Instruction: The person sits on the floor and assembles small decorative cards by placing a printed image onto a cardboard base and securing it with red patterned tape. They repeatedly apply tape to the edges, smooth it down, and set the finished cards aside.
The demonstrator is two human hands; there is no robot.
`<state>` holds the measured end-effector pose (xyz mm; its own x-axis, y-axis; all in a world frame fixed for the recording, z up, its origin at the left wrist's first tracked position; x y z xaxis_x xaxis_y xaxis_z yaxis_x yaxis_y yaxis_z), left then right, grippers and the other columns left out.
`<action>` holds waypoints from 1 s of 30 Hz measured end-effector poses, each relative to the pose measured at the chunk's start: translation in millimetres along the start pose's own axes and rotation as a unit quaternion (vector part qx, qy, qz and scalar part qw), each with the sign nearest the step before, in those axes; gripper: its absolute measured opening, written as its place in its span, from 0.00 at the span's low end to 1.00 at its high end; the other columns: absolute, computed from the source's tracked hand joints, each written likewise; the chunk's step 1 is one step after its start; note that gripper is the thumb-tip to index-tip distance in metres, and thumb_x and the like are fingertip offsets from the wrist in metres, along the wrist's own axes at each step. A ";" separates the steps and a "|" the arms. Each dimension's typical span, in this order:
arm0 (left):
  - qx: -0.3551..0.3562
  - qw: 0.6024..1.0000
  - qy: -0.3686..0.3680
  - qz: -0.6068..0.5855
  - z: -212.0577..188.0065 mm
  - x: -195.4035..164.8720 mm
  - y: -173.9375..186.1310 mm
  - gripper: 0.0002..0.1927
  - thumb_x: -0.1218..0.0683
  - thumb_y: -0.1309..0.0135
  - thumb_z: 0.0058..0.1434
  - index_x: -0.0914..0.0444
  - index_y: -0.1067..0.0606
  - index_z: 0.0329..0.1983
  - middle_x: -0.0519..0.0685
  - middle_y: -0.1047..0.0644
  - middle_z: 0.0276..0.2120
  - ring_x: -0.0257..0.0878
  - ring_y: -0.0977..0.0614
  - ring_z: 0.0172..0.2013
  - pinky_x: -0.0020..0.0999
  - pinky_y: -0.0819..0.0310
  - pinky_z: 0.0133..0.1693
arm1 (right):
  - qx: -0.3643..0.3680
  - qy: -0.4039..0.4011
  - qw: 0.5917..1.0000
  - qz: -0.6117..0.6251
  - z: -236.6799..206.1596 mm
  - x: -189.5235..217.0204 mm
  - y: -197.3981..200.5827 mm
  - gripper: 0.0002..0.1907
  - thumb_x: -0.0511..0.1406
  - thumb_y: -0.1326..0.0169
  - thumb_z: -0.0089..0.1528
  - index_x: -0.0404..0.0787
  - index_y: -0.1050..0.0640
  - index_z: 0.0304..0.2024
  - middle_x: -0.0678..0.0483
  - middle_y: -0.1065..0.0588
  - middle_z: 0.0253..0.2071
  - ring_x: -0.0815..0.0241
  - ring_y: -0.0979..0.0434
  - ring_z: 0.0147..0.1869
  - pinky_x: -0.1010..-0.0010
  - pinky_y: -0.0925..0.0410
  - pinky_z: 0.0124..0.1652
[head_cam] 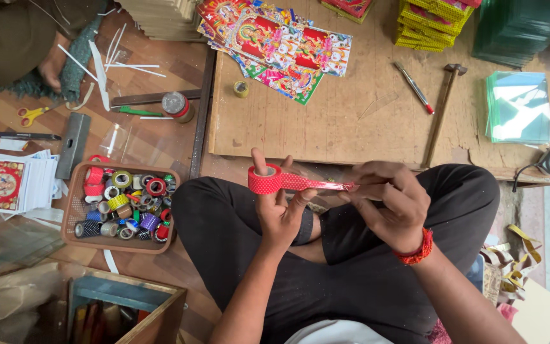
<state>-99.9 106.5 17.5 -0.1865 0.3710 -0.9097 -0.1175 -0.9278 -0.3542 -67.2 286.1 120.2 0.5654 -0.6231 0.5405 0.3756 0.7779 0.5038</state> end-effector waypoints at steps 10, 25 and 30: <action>0.021 0.999 -0.014 0.021 2.8 -6.8 3.9 0.56 0.52 0.36 0.64 0.69 0.61 0.81 0.56 0.39 0.71 0.45 0.28 0.68 0.36 0.24 0.61 | 0.049 -0.158 0.984 0.068 2.5 -1.9 0.4 0.13 0.31 0.30 0.53 0.34 0.20 0.36 0.45 0.21 0.54 0.61 0.18 0.51 0.72 0.25 0.47; 0.153 0.944 -0.085 0.281 27.0 -30.6 12.4 0.45 0.53 0.35 0.64 0.64 0.44 0.79 0.55 0.23 0.57 0.42 0.19 0.56 0.38 0.24 0.59 | 0.079 -0.259 0.959 0.087 -30.7 -17.4 -30.4 0.10 0.29 0.36 0.59 0.33 0.20 0.42 0.44 0.20 0.56 0.61 0.17 0.48 0.74 0.24 0.44; 0.257 0.898 -0.127 0.333 42.5 -31.3 1.7 0.39 0.56 0.39 0.63 0.61 0.42 0.76 0.60 0.28 0.66 0.56 0.24 0.58 0.44 0.30 0.59 | 0.131 -0.345 0.927 0.061 -56.0 -32.2 -49.5 0.11 0.29 0.36 0.59 0.32 0.21 0.43 0.47 0.16 0.38 0.61 0.13 0.41 0.74 0.23 0.40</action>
<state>-135.7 95.0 54.6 -0.5914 -0.2006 -0.7811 -0.3199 -0.8307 0.4556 -62.8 272.2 40.2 -0.0470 -0.5064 0.8610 0.0975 0.8556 0.5084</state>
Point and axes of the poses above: each hand's wrist, its own z-axis towards the middle knuckle, its own y-axis out of the back of the hand, x = y × z, the point moved 3 cm from there along z, towards the middle knuckle
